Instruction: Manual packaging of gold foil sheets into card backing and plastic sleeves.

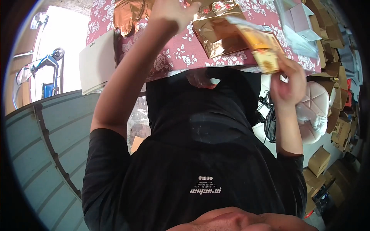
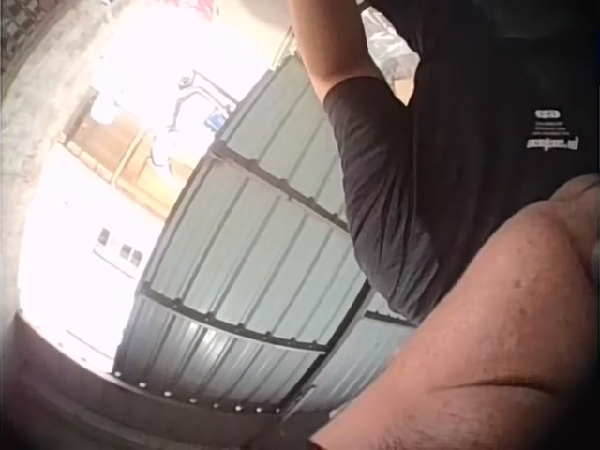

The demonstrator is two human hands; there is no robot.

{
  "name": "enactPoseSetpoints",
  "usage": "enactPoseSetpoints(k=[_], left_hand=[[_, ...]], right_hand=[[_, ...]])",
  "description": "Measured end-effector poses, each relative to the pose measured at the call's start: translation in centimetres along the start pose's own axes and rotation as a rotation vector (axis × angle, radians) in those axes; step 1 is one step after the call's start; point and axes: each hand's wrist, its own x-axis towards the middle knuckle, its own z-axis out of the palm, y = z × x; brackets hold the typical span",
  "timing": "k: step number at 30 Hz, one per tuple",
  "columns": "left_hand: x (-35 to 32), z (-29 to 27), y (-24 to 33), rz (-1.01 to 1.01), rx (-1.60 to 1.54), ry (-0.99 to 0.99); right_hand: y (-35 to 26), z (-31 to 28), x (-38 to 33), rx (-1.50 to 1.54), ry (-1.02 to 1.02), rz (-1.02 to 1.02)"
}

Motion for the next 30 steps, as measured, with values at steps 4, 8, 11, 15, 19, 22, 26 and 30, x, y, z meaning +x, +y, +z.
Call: enactPoseSetpoints(k=[4, 8, 11, 15, 19, 22, 26, 30], left_hand=[[-4.4, -1.5, -0.5, 0.047, 0.448, 0.007], [-7.5, -0.1, -2.2, 0.063, 0.330, -0.065], [-7.5, 0.4, -1.3, 0.022, 0.279, -0.075], [-7.2, 1.4, -0.3, -0.059, 0.151, -0.016], [-6.3, 1.7, 0.7, -0.211, 0.011, -0.097], [-5.3, 2.9, -1.8, -0.124, -0.066, -0.055], [-3.8, 2.6, -4.8, -0.108, -0.368, -0.162], [-2.9, 4.0, -9.3, 0.003, -0.487, -0.175]], right_hand=[[0.4, -1.0, 0.3, 0.014, 0.235, 0.113], [0.2, -0.5, 0.2, -0.123, 0.071, -0.041], [0.4, 1.0, -0.9, -0.036, -0.018, 0.013], [0.2, 2.8, -3.0, -0.112, -0.190, 0.223], [0.1, 3.3, -3.2, -0.129, -0.166, 0.215], [-0.1, 3.4, -2.8, -0.087, -0.195, 0.231], [0.2, 3.1, -2.9, -0.064, -0.202, 0.247], [0.6, 3.1, -2.9, -0.021, -0.196, 0.222]])
